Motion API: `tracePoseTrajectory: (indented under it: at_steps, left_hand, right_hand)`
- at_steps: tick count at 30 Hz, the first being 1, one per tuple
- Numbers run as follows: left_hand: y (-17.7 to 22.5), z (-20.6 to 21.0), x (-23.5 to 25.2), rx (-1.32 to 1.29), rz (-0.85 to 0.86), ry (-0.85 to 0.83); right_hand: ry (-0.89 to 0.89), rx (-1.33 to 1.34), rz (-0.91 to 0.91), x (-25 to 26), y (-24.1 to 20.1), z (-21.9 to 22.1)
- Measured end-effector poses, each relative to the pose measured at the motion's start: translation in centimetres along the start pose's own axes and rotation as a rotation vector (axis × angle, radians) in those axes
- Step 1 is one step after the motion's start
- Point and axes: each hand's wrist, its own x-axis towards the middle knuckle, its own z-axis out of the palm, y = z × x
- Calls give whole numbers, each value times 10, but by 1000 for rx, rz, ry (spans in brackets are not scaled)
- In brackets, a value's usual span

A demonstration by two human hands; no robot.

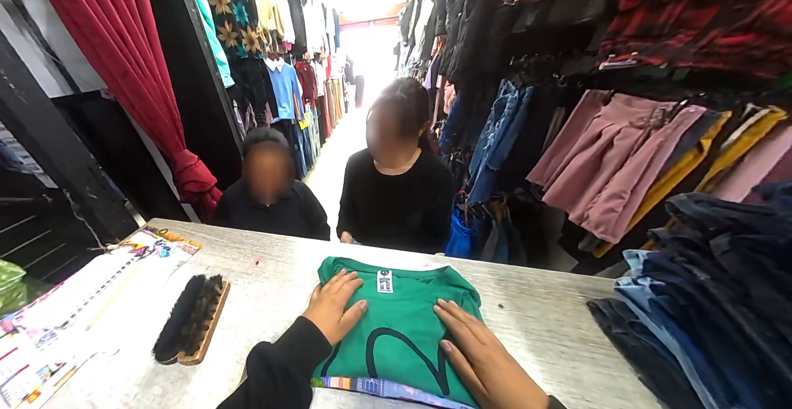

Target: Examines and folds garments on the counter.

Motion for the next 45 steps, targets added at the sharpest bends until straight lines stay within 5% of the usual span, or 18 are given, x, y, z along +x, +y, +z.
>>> tracePoseTrajectory:
  at_steps: [9,19,28,36,45]
  left_hand:
    - [3,-7,-1,-10,-7,-27]
    - [1,-17,-2,68,51,-19]
    - [30,-11,-16,42,357,34]
    - [34,5,-20,-60,433,-70]
    - [29,10,-19,-66,459,-38]
  right_hand:
    - [-115,59,-6,4,0,-9]
    - [-25,4,-28,4,5,-1]
    - [43,18,-66,6,1,2]
    - [-237,138,-122,8,-10,-12]
    - [-197,107,-123,5,-8,-9]
